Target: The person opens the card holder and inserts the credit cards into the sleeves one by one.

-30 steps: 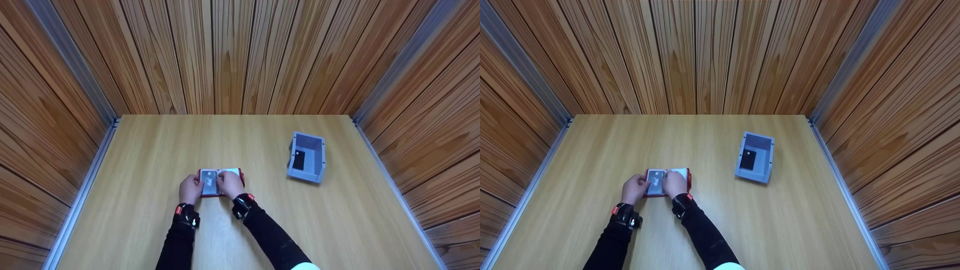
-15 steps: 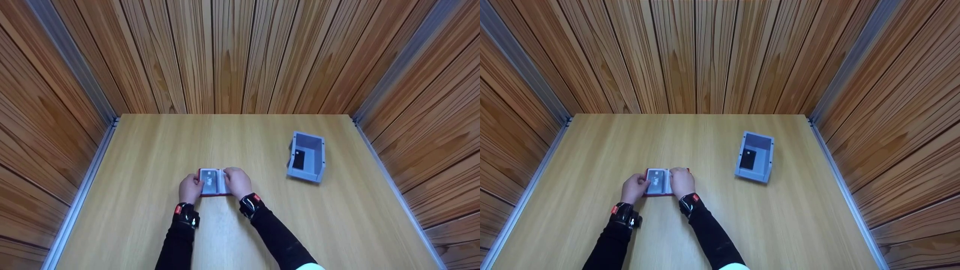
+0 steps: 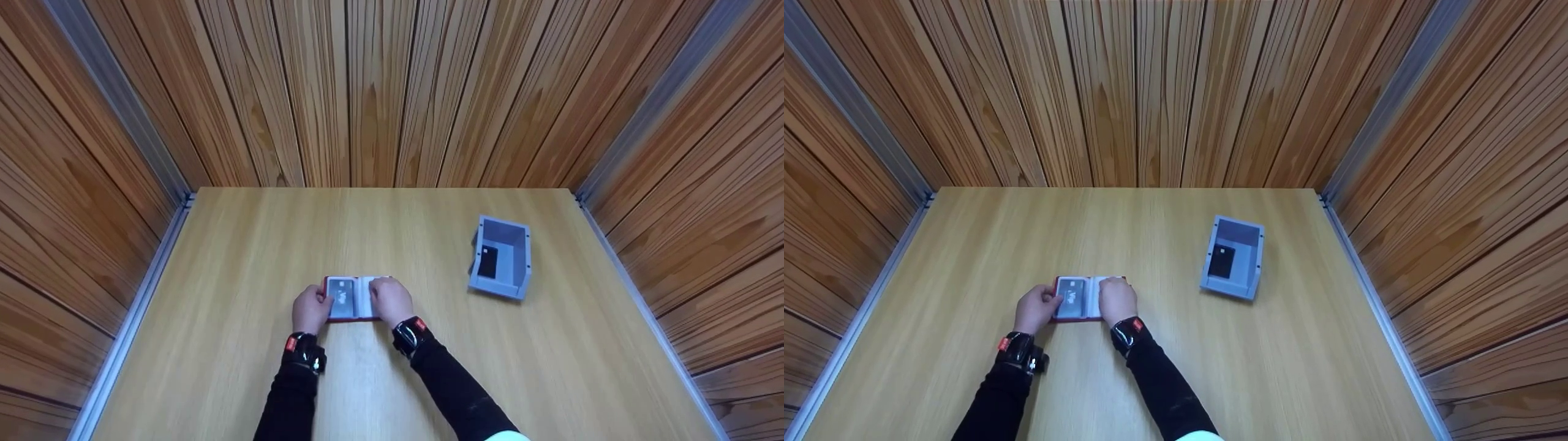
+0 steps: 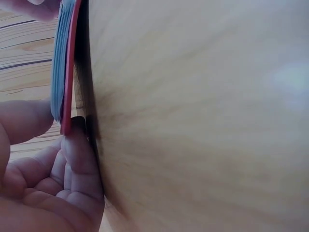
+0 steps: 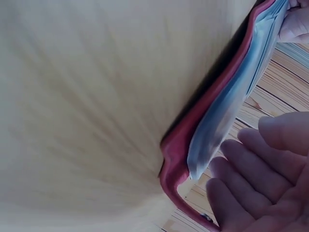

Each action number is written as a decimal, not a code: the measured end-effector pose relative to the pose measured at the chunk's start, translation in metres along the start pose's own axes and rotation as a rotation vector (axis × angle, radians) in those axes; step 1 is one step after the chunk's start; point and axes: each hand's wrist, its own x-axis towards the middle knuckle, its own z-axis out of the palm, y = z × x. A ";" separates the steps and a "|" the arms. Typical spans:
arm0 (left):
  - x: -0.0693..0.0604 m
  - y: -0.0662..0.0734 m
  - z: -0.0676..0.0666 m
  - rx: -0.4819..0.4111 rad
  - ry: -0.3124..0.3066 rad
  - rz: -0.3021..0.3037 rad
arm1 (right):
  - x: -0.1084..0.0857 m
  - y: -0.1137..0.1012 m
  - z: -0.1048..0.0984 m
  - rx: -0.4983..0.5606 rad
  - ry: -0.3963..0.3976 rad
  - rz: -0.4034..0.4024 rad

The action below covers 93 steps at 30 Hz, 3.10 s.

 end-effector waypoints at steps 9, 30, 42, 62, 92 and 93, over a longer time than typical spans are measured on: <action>0.000 0.001 0.000 -0.002 -0.008 -0.022 | 0.001 0.000 0.001 -0.024 -0.031 0.004; -0.001 0.002 0.000 -0.012 -0.013 -0.020 | -0.001 0.000 -0.001 0.049 -0.154 0.040; 0.000 0.002 0.000 -0.012 -0.016 -0.016 | 0.000 0.001 0.001 0.109 -0.168 -0.012; -0.001 0.000 -0.001 -0.005 0.001 0.007 | -0.001 0.001 0.003 0.163 -0.151 -0.040; 0.000 0.003 -0.001 -0.035 -0.032 -0.048 | 0.004 -0.007 0.008 0.235 -0.150 0.007; 0.000 0.003 -0.001 -0.036 -0.025 -0.039 | 0.003 -0.007 0.009 0.237 -0.157 0.004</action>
